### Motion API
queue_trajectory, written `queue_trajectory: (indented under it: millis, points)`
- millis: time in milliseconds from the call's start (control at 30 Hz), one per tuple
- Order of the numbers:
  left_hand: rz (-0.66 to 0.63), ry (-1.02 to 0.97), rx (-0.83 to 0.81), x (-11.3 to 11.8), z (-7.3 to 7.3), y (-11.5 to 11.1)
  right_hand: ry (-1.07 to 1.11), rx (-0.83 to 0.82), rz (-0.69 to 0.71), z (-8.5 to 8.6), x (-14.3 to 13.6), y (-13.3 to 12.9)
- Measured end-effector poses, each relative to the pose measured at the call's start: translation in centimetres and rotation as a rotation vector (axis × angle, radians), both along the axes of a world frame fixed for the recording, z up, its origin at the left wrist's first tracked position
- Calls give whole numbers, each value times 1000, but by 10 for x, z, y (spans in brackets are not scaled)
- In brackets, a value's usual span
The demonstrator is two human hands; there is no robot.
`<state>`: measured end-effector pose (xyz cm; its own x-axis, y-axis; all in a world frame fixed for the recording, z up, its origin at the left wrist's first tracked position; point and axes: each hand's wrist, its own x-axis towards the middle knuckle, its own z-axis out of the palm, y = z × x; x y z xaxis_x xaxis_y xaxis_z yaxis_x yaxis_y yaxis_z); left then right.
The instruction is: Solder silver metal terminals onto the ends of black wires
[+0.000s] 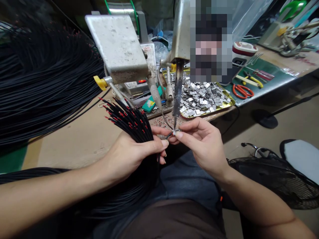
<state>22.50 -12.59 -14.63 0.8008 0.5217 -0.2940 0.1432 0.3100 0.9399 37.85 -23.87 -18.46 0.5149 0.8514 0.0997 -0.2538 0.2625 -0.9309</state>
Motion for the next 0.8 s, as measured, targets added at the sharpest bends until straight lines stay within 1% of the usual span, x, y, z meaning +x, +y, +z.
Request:
queue_trajectory:
  millis: [200,400,667,800]
  points:
    - [12,-7,-42,1,0,-1,-41,-16,-42,1,-2,-2]
    - [-14,-27,-24,-2,0,0,-41,-9,-42,1,-3,-2]
    - [-28,-31,-15,1,-1,-1,-52,-13,-57,0,-3,-2]
    - [-27,-28,-29,0,-1,-1,-47,14,-59,-2,-3,-1]
